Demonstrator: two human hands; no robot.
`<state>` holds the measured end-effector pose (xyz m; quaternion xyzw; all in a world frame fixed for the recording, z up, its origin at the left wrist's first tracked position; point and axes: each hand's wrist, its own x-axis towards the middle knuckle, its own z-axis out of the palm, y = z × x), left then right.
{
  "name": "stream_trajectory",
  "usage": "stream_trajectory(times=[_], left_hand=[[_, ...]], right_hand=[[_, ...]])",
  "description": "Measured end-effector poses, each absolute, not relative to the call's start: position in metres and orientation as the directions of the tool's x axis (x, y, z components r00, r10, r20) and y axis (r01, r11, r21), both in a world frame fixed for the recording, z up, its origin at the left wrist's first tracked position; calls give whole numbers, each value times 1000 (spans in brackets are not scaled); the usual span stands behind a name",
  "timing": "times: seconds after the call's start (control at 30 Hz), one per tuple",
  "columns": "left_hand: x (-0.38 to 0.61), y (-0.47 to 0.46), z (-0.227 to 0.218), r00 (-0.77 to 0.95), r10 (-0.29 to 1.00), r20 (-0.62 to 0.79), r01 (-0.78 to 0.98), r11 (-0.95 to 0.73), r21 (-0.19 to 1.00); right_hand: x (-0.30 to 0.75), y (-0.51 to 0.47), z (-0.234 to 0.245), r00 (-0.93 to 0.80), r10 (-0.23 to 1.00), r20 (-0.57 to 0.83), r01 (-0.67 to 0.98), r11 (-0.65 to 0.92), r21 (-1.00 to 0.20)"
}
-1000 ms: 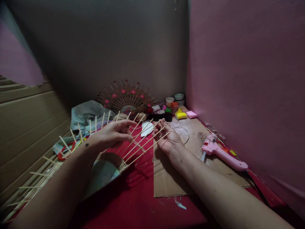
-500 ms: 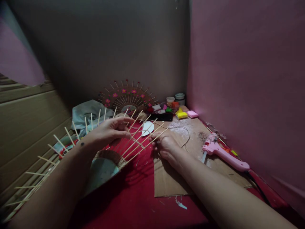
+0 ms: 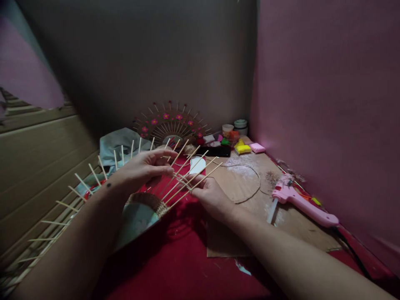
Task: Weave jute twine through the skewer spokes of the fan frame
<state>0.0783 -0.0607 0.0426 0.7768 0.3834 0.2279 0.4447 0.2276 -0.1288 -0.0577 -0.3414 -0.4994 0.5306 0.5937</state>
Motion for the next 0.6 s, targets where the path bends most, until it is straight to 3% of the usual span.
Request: stream_trajectory(times=[0.07,0.2,0.4,0.6], left_hand=[[79,-60,42,587,809,15,398,-305,865],[79,-58,39,569,822,22,394,-296,870],[78,-55,37,554,833,19,413,-294,862],[80,-55,36,568,823,0,446,-308,841]], right_hand=[[227,-130,-58,-61,980,189,-382,152,-912],[226,-132,-59,-87,990,107,-407,63,-911],[225,-133,-58,-96,993,70,-544,7,-839],[227,-129,-60,-46,998,-31,-472,-49,-880]])
